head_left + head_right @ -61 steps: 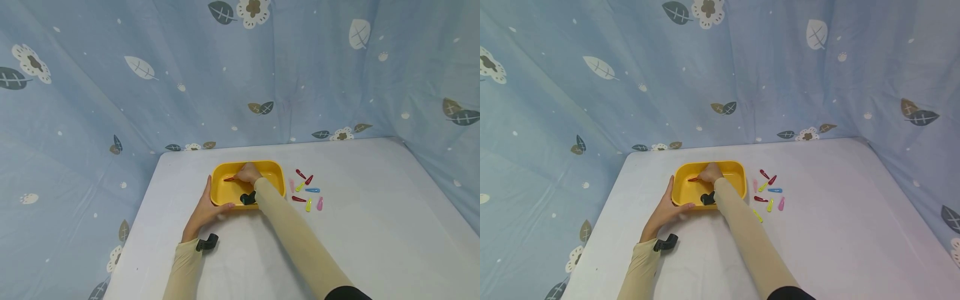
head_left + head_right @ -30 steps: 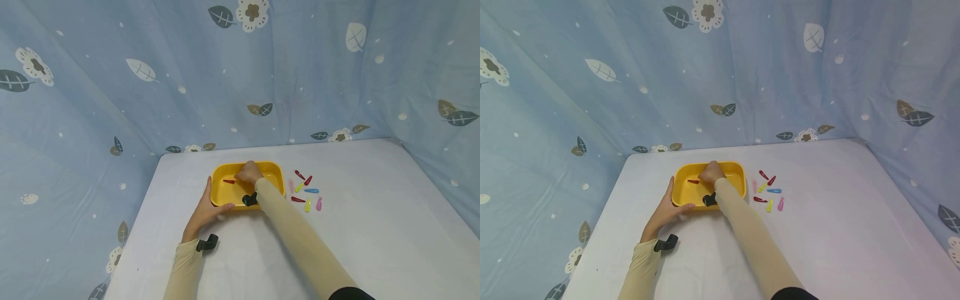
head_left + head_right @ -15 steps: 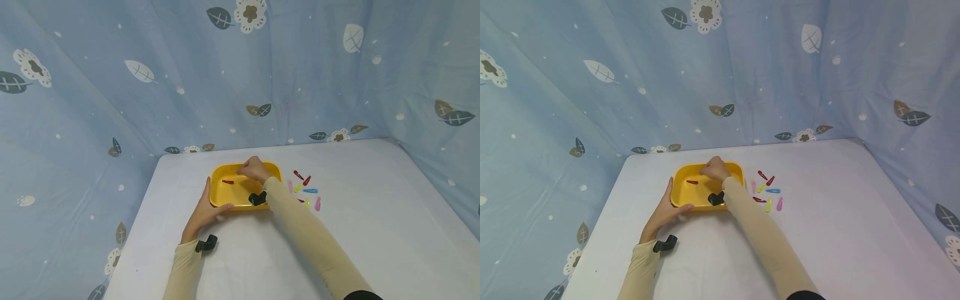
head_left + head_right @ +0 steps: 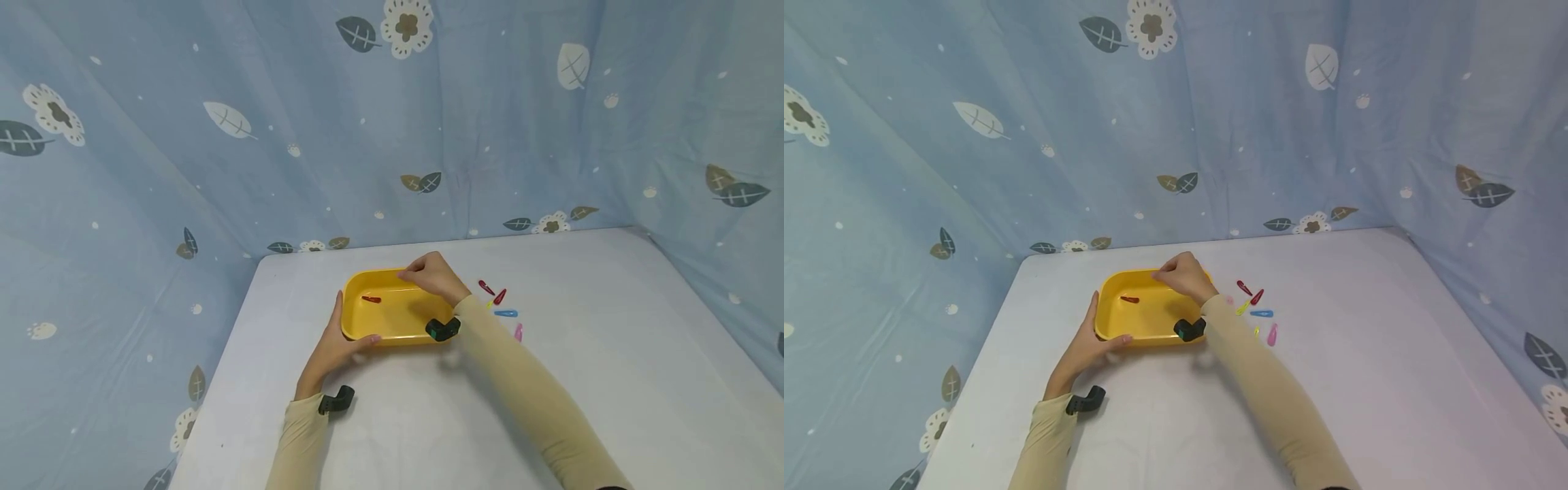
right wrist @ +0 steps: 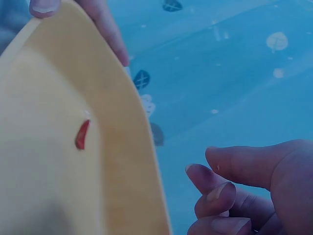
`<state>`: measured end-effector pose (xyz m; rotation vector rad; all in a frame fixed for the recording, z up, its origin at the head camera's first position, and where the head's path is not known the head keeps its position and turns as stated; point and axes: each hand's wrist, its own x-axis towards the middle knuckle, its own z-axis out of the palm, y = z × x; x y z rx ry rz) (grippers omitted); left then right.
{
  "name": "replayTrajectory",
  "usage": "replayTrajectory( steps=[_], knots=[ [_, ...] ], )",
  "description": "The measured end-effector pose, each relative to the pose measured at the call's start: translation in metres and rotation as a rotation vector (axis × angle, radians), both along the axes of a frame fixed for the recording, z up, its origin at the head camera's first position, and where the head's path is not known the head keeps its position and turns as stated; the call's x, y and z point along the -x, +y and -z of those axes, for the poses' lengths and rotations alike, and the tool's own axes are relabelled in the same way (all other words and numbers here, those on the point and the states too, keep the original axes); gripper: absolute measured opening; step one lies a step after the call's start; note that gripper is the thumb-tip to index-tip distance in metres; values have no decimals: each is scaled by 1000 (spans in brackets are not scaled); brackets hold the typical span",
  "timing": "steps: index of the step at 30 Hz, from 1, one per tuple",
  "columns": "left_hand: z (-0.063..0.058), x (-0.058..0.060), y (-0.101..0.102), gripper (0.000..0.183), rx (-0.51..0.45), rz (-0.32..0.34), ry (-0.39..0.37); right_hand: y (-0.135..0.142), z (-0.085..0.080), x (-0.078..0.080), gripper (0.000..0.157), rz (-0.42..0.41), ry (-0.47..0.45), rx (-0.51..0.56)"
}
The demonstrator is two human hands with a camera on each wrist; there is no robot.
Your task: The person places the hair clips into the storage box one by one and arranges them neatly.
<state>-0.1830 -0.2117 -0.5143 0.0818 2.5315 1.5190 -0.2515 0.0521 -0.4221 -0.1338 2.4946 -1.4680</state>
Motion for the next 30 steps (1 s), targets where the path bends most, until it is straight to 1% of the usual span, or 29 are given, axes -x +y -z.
replayTrajectory(
  steps=[7,15,19,24,30],
  knots=[
    [0,-1,1,135,-12,2,25,25,-12,-9,33,31,20,11],
    [3,-1,0,136,-2,5,38,54,-23,-17,38,75,8,-5],
    [2,-2,-1,135,-11,9,42,67,-24,-21,40,100,-14,-8],
    [4,-1,-1,133,-20,16,47,85,-24,-28,43,126,-24,-36],
    [5,0,-1,132,-27,8,46,109,-17,-38,49,134,-30,-18]
  ],
)
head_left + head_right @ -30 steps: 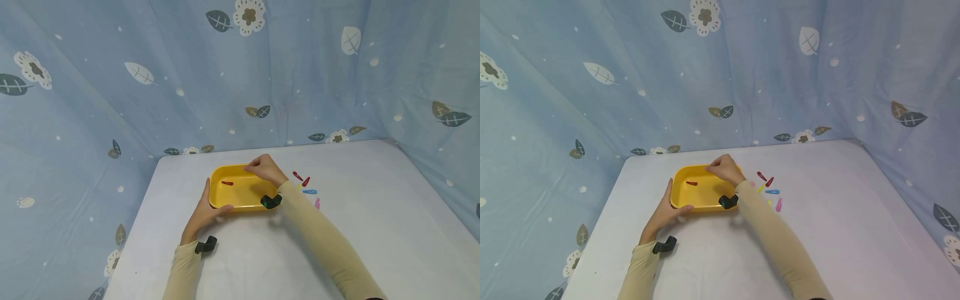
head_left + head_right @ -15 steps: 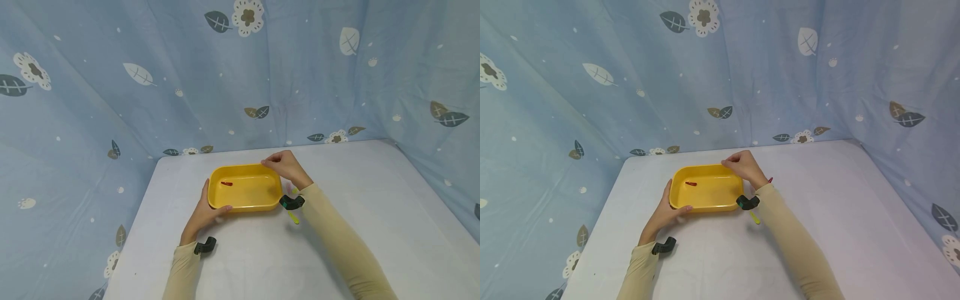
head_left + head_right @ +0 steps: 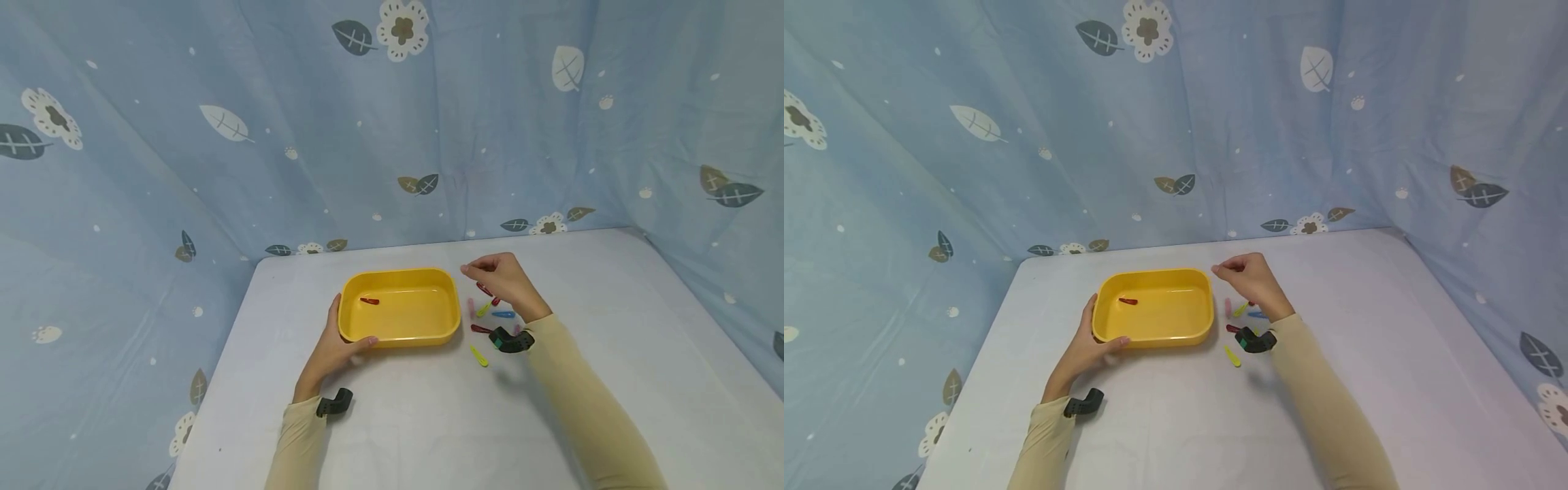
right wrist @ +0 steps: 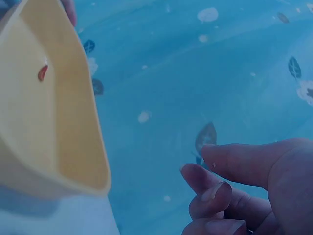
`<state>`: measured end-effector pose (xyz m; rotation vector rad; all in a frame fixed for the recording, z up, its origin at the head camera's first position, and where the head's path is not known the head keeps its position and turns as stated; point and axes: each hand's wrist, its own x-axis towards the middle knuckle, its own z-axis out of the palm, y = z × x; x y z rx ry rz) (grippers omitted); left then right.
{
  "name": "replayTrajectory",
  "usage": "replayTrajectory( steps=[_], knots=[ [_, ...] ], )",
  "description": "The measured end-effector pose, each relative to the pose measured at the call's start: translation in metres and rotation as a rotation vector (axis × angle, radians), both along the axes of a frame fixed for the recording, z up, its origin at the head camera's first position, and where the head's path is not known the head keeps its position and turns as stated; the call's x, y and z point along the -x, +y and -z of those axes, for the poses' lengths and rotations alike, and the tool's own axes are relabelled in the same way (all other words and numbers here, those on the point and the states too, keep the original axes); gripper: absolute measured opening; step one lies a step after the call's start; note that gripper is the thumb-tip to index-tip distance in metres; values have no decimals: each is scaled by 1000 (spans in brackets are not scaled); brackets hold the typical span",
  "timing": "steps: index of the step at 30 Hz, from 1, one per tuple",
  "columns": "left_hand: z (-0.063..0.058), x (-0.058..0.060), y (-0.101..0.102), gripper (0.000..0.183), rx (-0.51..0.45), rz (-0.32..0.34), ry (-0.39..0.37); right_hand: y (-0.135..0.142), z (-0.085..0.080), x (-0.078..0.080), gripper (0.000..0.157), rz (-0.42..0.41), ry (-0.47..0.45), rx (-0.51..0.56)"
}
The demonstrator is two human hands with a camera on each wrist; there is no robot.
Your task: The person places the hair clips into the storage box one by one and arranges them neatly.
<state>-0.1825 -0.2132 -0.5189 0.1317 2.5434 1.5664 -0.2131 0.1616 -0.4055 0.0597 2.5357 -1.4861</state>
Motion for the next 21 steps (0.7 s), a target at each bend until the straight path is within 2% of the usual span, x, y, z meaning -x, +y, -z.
replayTrajectory(
  steps=[10,21],
  knots=[
    [-2,-2,0,131,-20,7,2,30,16,-15,56,66,-37,-11],
    [-1,0,0,131,-12,15,5,57,35,-27,55,75,-32,-22]
  ],
)
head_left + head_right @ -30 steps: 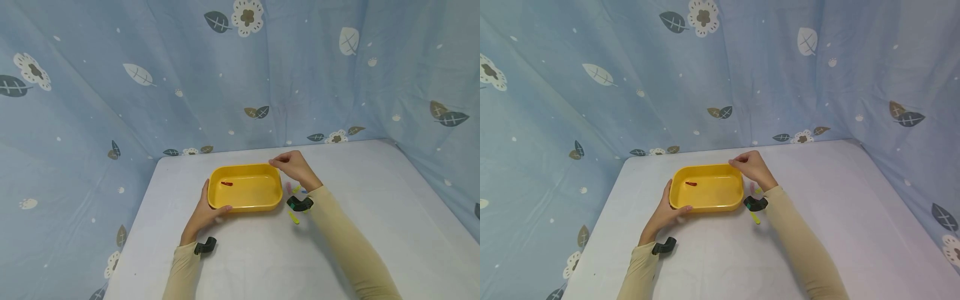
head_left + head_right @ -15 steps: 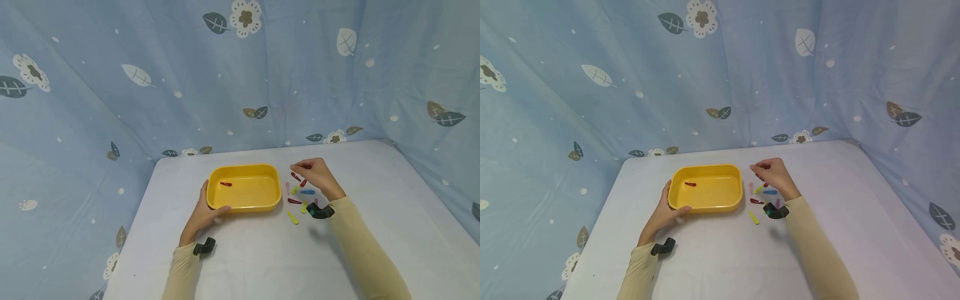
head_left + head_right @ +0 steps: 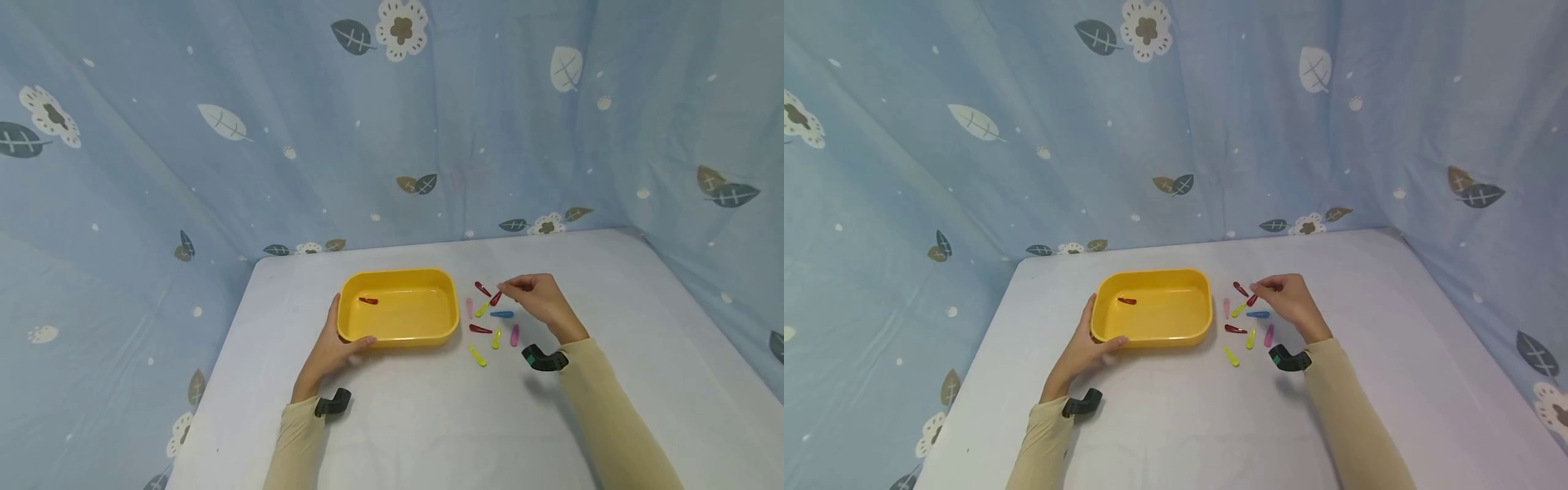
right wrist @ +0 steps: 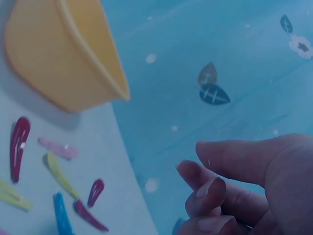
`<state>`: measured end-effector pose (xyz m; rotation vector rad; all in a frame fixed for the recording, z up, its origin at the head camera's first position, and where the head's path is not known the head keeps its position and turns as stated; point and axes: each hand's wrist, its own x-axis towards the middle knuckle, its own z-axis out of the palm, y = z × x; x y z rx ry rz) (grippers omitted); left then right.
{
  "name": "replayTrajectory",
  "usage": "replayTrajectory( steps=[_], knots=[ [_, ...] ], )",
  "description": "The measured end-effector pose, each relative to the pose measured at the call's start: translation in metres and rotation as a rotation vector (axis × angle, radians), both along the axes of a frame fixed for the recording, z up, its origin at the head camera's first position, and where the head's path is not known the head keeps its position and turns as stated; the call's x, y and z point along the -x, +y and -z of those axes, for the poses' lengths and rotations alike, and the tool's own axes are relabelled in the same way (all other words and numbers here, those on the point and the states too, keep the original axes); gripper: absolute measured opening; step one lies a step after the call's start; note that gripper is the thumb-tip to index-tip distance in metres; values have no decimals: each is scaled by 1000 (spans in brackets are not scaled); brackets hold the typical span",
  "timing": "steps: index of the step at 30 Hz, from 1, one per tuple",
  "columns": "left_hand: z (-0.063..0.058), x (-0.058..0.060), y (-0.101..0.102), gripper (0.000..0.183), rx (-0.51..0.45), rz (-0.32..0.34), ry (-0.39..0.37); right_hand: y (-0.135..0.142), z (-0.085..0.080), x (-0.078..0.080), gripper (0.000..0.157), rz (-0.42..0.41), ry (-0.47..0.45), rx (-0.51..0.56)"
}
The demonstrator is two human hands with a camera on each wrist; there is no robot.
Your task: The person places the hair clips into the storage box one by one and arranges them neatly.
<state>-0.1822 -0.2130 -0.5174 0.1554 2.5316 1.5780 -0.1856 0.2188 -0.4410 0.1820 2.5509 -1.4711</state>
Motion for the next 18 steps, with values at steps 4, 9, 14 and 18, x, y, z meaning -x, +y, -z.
replayTrajectory(
  steps=[4,9,14,18],
  knots=[
    [1,0,0,131,3,3,6,7,10,-1,54,11,-3,-15],
    [1,1,0,130,1,9,9,11,21,0,56,43,-31,-47],
    [0,1,0,130,-2,4,1,15,31,2,58,71,-65,-72],
    [0,0,1,129,8,-2,-8,17,39,3,58,90,-94,-90]
  ],
)
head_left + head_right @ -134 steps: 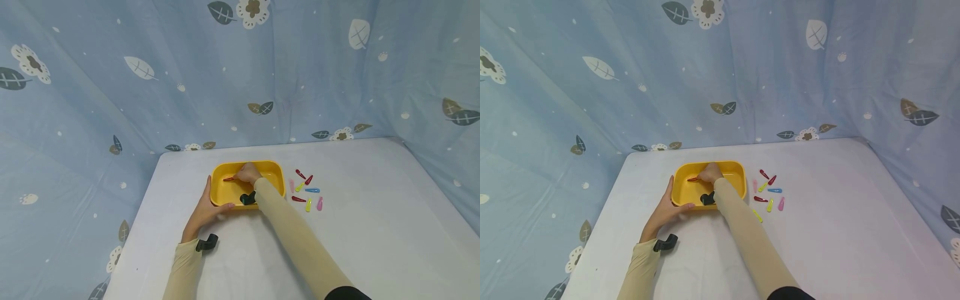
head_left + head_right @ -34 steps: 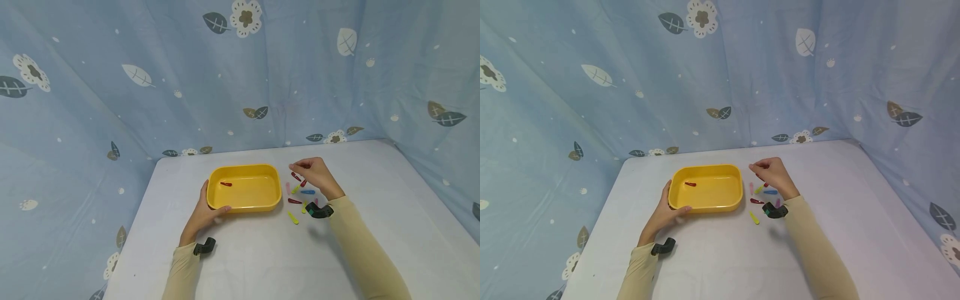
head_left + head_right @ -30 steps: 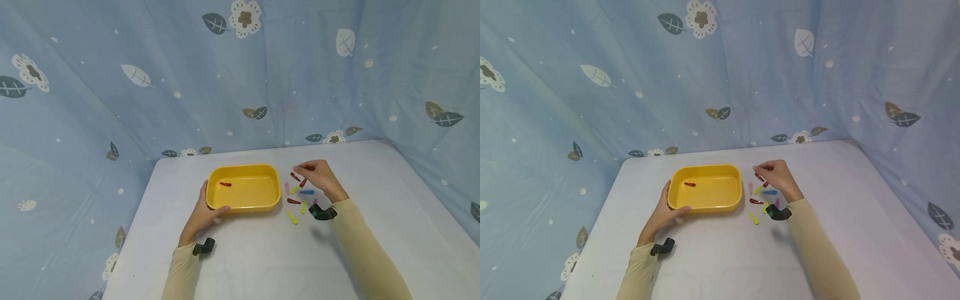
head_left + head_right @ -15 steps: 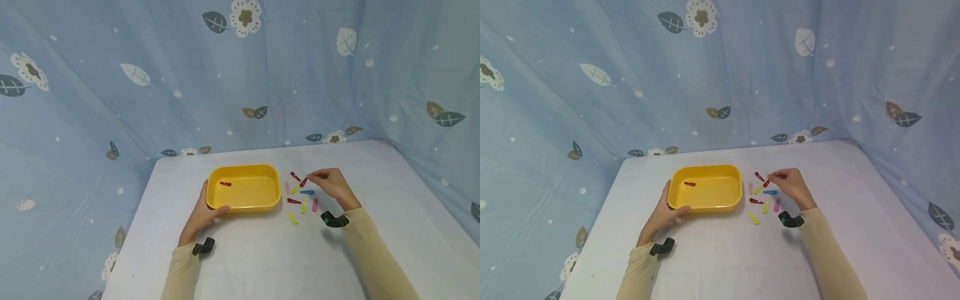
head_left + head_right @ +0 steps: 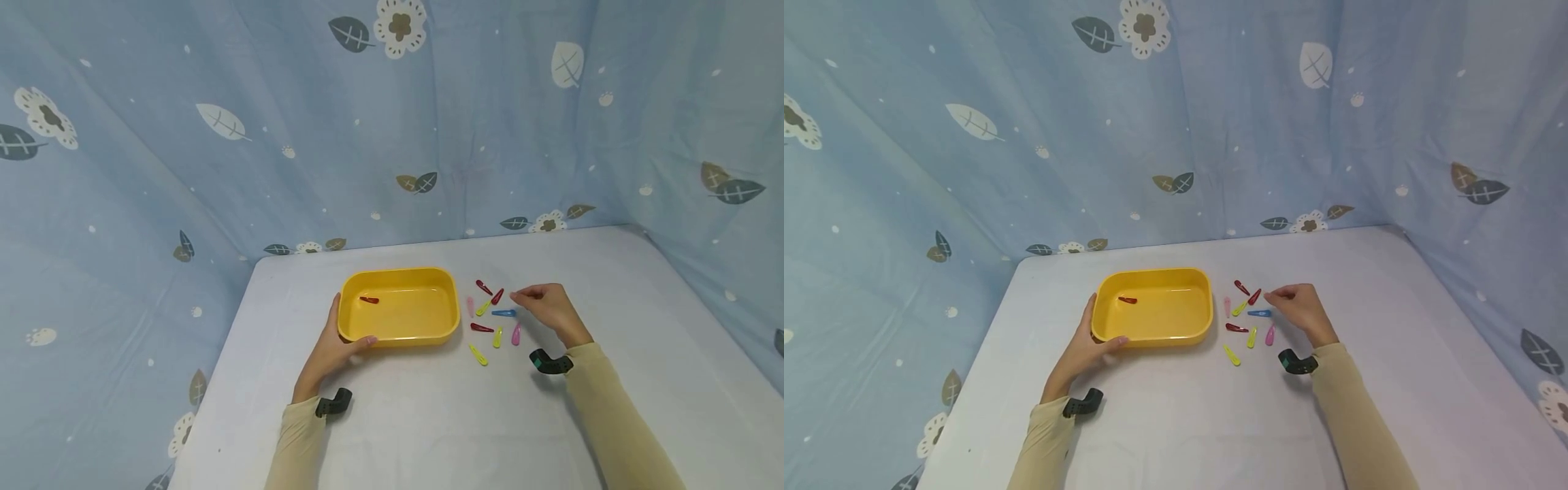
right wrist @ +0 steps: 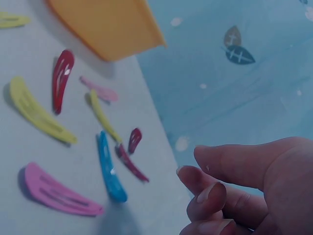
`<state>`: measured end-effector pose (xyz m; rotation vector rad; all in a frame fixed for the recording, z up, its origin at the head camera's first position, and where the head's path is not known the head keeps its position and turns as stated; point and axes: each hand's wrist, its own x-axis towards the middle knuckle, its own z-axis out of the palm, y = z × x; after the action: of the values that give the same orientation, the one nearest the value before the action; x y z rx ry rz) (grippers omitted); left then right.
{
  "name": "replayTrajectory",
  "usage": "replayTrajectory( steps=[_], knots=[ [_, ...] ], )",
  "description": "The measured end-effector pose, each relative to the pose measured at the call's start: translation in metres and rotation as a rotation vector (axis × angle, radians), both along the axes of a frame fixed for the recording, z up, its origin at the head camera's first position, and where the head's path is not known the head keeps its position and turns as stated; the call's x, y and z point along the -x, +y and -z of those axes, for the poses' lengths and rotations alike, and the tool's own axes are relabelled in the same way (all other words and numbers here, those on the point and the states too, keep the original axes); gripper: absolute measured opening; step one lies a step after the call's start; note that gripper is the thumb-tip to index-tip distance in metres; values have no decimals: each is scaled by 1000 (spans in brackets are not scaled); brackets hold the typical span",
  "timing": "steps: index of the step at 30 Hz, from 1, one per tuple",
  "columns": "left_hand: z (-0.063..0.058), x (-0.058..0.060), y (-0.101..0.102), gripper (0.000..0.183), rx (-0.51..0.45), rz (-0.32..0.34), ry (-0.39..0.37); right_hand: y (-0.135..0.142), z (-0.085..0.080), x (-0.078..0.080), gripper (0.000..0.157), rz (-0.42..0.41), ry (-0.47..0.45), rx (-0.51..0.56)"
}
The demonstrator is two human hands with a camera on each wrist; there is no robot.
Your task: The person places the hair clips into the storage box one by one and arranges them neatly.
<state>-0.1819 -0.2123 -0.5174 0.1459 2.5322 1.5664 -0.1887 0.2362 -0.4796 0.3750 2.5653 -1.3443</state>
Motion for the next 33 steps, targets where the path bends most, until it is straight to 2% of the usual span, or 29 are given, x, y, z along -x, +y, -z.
replayTrajectory(
  steps=[12,19,33],
  knots=[
    [2,0,-1,131,-33,26,25,5,22,2,52,24,-22,-28],
    [1,1,0,131,-11,6,-6,6,26,1,51,28,-20,-35],
    [3,1,-1,131,-25,14,5,1,26,-2,43,-8,-34,-96]
  ],
)
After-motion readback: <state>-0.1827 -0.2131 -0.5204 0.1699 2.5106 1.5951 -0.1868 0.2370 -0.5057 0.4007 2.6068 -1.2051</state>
